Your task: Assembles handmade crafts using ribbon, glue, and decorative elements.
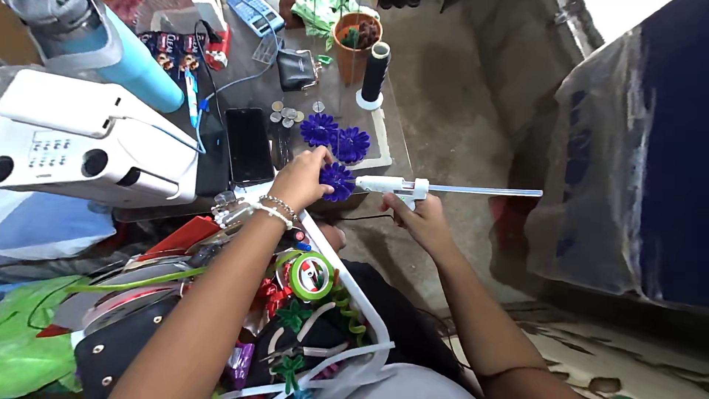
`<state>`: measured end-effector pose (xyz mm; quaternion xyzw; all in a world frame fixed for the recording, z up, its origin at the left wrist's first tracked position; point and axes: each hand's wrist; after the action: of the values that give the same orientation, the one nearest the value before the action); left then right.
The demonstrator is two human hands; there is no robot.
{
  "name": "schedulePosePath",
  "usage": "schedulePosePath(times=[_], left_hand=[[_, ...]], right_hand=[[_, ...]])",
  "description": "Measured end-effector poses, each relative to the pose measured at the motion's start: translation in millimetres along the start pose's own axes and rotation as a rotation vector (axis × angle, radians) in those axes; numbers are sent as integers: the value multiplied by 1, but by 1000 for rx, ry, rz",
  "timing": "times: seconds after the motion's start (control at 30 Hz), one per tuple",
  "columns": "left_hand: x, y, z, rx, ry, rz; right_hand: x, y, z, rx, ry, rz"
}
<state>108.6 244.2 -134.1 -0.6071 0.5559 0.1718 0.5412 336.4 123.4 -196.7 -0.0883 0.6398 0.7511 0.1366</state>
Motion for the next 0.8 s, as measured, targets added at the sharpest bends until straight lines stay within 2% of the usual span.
schedulePosePath(times=[0.23, 0.33, 0.43, 0.53, 0.67, 0.8], left_hand=[[-2, -9, 3, -127, 125, 6], [-11, -8, 4, -29, 172, -58], [-24, -13, -8, 20, 138, -207], [-34, -17, -35, 26, -7, -349], [-36, -21, -97, 13, -304, -560], [-23, -25, -164, 30, -558, -609]], right_hand=[[0, 0, -2, -12, -66, -51], [-7, 11, -4, 59, -69, 117], [-17, 30, -6, 150, -64, 377], [-28, 44, -14, 138, -80, 512], [-37, 55, -24, 43, -101, 678], [-37, 76, -32, -66, -53, 734]])
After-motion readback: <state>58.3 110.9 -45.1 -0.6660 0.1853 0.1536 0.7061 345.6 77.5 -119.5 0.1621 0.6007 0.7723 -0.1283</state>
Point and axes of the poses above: each hand's wrist, its own z-axis towards the middle knuckle, its own x-axis out of the palm, y = z × x, and after that the axes turned 4 degrees about -x, right-handed
